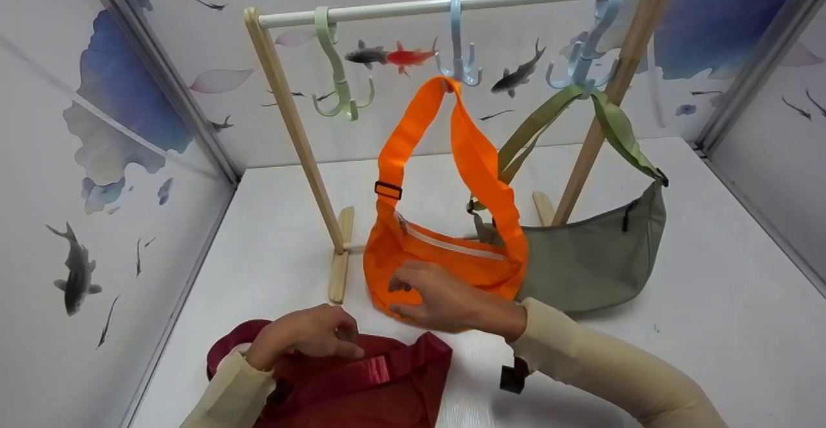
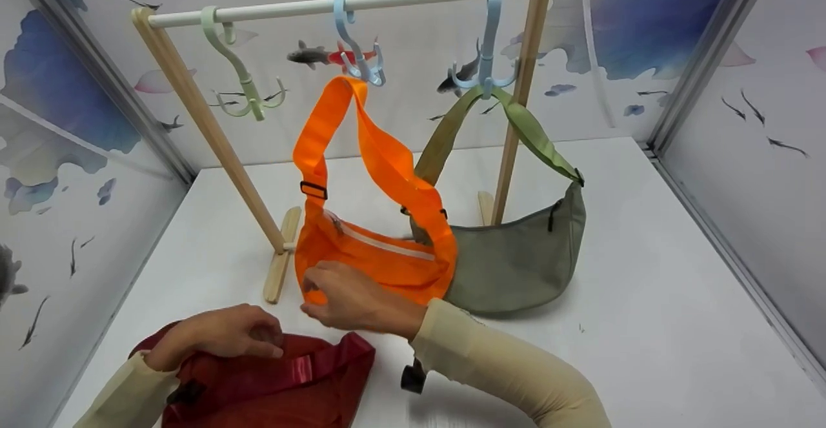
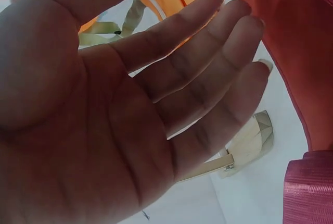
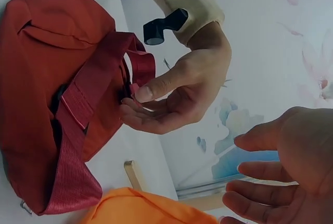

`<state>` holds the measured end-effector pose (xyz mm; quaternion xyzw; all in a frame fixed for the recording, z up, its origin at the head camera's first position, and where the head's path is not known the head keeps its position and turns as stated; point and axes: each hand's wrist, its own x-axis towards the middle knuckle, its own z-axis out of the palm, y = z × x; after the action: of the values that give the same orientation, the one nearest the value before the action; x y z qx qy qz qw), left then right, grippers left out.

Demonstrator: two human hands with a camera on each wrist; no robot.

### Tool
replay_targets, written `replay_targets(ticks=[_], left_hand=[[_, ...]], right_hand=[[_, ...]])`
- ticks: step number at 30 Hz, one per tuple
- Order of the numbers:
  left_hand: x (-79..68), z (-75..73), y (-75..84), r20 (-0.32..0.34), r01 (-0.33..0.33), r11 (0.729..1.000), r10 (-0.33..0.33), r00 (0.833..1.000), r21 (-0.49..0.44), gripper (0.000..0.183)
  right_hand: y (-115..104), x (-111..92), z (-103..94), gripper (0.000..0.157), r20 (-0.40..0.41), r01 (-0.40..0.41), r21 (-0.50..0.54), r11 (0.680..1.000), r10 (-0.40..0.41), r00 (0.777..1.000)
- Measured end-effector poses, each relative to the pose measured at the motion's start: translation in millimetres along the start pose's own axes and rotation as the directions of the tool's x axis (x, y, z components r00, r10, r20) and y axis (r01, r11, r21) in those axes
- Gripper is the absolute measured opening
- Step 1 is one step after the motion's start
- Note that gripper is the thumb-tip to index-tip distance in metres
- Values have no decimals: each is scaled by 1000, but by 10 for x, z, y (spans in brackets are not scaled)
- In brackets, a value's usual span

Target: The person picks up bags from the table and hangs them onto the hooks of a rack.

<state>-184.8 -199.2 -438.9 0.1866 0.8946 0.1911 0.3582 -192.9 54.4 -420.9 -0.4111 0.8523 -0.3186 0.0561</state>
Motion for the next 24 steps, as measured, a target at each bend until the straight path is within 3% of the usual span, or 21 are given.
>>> replay_targets(ticks=[10, 14, 19, 24], left_hand=[[-6, 99, -48, 68, 77, 997, -75, 995, -26, 24], [8, 139, -49, 69, 65, 998, -63, 996, -15, 23], [22, 169, -58, 64, 70, 997, -71, 995, 7, 24], [33, 193, -97, 58, 68, 998, -69, 996, 10, 24]], right_hand=[[-17, 55, 281, 24, 165, 0, 6, 1000, -1, 986], [-11, 61, 399, 27, 234, 20, -15, 1000, -16, 972], [-6, 63, 504, 28, 324, -19, -18, 1000, 24, 946], [-19, 73, 601, 27, 344, 5, -31, 999, 6, 939]])
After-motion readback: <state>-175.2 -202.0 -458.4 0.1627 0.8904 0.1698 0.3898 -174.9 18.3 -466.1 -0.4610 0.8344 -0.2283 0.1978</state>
